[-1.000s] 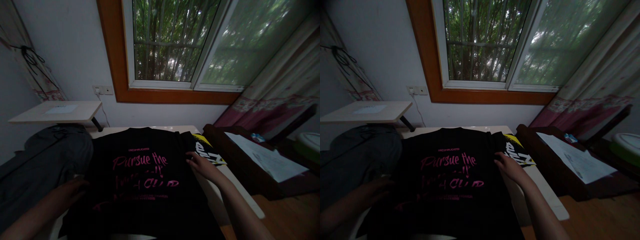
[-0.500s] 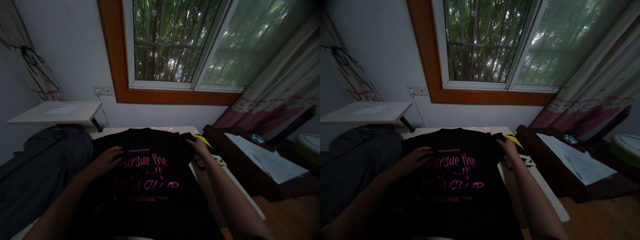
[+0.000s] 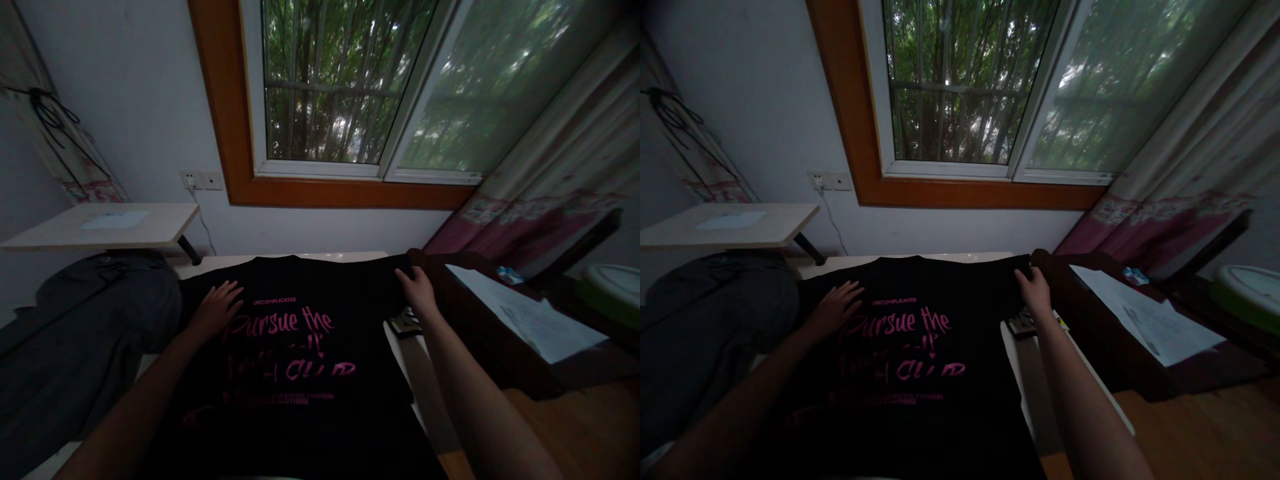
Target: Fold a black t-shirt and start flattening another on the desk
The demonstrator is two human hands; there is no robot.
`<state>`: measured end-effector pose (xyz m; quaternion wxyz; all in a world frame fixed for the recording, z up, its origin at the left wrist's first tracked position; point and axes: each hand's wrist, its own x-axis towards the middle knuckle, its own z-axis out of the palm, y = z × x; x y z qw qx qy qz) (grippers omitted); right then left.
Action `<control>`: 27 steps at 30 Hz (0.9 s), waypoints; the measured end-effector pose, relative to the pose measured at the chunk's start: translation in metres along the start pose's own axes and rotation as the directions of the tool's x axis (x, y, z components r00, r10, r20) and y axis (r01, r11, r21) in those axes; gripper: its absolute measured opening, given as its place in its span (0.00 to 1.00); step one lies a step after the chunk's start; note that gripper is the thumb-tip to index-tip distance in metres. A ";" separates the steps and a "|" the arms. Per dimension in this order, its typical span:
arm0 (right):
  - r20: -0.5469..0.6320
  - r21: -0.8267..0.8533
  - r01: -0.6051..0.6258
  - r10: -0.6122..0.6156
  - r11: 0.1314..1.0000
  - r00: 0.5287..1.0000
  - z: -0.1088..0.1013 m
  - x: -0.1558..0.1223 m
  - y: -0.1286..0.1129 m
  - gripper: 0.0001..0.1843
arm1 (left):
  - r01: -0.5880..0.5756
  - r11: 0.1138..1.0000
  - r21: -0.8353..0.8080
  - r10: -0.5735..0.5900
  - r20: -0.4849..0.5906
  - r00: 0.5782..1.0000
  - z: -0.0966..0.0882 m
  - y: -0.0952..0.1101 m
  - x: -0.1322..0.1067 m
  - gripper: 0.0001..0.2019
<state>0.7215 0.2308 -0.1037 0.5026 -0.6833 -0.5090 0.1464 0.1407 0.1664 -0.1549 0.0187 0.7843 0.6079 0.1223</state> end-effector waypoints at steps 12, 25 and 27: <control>-0.037 -0.212 -0.062 0.055 0.975 0.998 -0.014 -0.001 0.018 0.27 | 0.013 0.999 0.042 -0.015 0.044 0.999 -0.006 0.015 0.001 0.26; 0.093 -0.360 0.264 -0.247 0.895 0.965 -0.001 -0.037 -0.081 0.23 | -0.467 0.873 -0.144 0.484 0.131 0.865 -0.003 0.146 0.027 0.25; 0.131 -0.398 0.329 -0.302 0.856 0.944 0.003 -0.048 -0.100 0.23 | -0.518 0.840 -0.162 0.538 0.118 0.834 0.005 0.168 0.032 0.25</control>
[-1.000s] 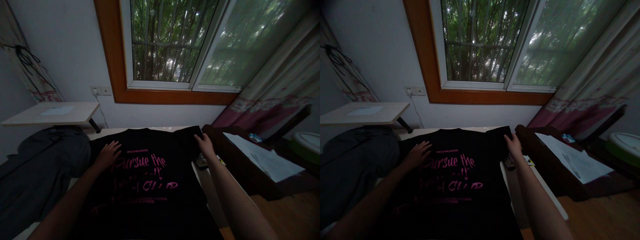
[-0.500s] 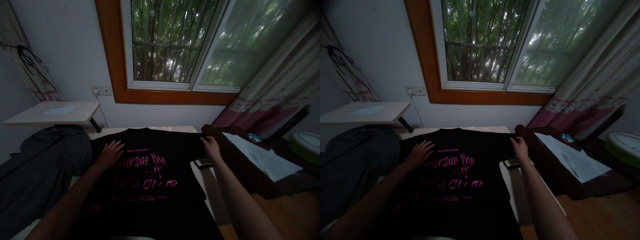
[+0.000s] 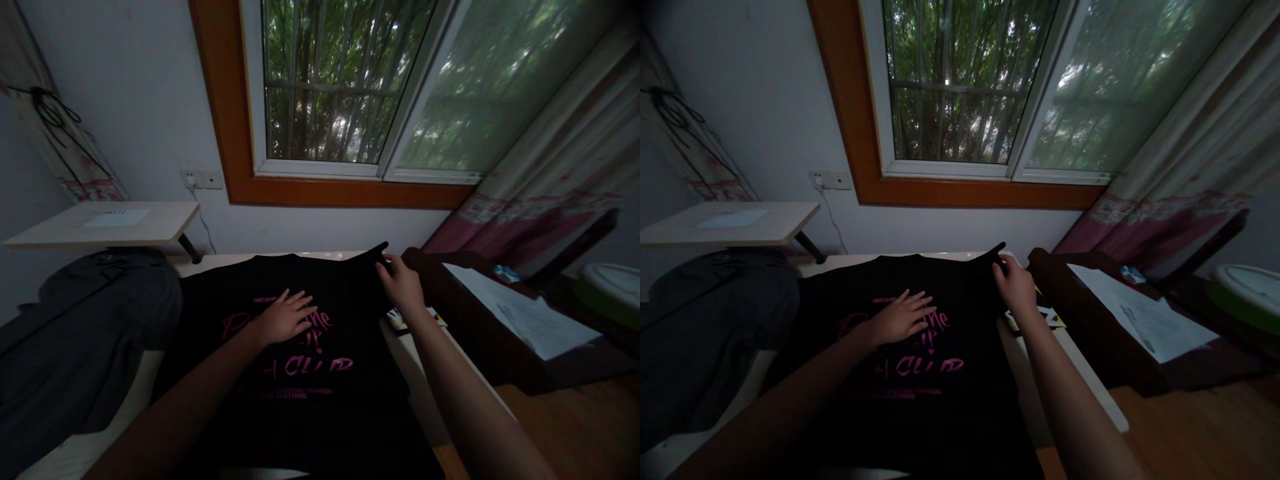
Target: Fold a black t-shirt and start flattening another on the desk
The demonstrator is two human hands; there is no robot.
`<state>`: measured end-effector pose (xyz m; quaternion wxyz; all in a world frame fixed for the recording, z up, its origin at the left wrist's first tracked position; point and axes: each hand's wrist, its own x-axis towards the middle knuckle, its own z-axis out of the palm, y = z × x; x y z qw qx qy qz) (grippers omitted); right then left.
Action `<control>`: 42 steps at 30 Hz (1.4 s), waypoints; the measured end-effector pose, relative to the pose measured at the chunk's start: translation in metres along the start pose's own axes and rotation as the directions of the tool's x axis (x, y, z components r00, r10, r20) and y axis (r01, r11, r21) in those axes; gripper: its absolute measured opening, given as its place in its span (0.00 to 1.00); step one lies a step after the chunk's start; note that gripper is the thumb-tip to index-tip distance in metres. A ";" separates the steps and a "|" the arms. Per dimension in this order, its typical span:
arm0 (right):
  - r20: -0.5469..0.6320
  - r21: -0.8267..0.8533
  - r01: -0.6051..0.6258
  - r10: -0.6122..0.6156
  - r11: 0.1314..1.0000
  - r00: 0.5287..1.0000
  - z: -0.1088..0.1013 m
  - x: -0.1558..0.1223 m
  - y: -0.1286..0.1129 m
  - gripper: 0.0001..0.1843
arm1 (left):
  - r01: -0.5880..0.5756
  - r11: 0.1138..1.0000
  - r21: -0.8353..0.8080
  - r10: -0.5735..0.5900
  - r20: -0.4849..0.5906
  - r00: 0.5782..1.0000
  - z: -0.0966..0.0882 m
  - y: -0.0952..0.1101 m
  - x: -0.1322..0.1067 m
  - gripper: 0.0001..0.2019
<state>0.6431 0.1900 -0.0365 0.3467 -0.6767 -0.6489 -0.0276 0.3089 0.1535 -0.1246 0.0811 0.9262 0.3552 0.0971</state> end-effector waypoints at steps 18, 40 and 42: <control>0.477 0.303 0.234 -0.360 0.924 0.802 0.000 -0.062 -0.033 0.15 | 0.165 0.853 -0.496 -0.308 -0.221 0.925 0.009 -0.007 0.030 0.14; 0.500 0.098 0.264 -0.277 0.959 0.820 0.019 -0.096 0.037 0.24 | 0.269 0.034 -0.962 -0.720 0.163 0.674 -0.005 0.005 0.016 0.19; 0.491 0.092 0.305 -0.310 0.948 0.814 0.020 -0.096 0.041 0.23 | 0.275 0.019 -0.961 -0.713 0.180 0.678 -0.006 0.006 0.012 0.20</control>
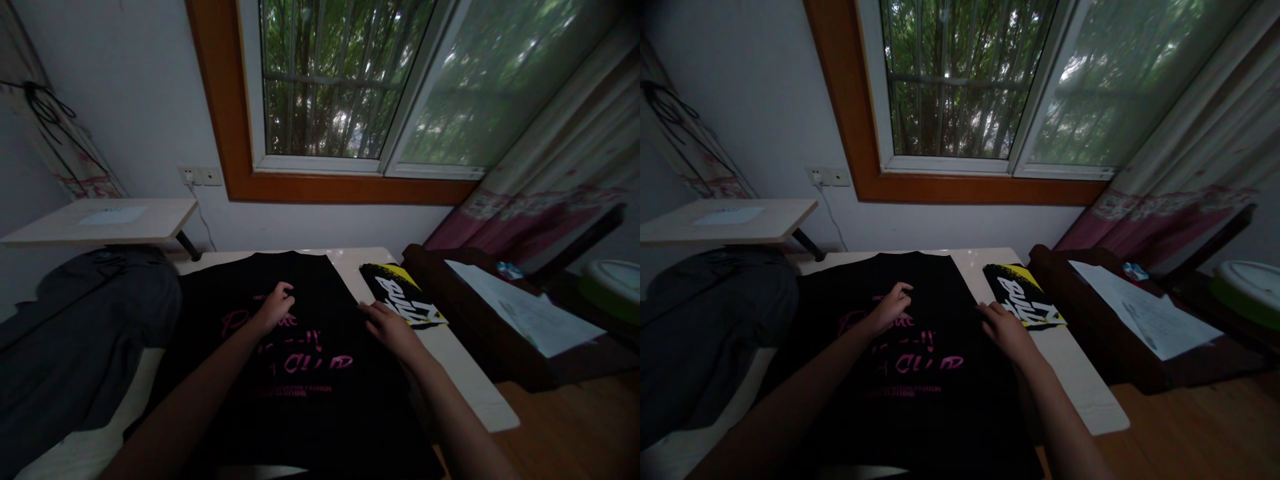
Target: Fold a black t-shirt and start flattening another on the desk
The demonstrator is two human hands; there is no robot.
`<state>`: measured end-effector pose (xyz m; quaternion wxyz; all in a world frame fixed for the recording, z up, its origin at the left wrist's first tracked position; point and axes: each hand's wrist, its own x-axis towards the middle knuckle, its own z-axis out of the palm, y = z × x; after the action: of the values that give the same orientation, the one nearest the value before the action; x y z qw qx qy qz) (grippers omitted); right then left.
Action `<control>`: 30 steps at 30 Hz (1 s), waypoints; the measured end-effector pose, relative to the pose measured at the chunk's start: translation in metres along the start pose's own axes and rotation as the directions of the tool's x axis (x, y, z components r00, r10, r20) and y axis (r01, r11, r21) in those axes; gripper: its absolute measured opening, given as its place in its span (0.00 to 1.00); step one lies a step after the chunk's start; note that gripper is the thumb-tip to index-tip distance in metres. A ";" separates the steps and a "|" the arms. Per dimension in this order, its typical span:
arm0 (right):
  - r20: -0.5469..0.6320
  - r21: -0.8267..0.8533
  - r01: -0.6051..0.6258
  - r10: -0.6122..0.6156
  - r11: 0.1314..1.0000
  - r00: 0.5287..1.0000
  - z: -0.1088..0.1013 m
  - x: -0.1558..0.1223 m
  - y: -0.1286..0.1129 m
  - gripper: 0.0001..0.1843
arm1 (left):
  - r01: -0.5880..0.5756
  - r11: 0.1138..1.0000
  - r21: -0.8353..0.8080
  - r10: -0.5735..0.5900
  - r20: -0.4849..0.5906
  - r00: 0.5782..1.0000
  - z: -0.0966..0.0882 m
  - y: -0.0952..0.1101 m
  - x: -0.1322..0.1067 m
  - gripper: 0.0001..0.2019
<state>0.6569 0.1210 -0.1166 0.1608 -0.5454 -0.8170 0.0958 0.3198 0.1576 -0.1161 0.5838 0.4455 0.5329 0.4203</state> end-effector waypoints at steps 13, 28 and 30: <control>-0.048 -0.007 0.165 -0.165 0.986 0.985 -0.011 0.000 -0.021 0.29 | -0.009 0.997 -0.080 0.023 0.173 0.985 0.003 -0.007 -0.001 0.31; -0.103 0.118 0.167 -0.155 0.979 0.983 0.011 0.118 -0.025 0.17 | -0.111 0.994 0.018 0.106 0.163 0.981 -0.001 -0.022 0.003 0.23; -0.106 0.132 0.175 -0.162 0.976 0.981 0.016 0.142 -0.025 0.17 | -0.120 0.993 -0.009 0.120 0.166 0.979 -0.003 -0.022 -0.001 0.22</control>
<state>0.5795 0.2428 -0.1003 0.2449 -0.4652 -0.8431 0.1130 0.3175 0.1518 -0.1372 0.5995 0.5108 0.4548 0.4158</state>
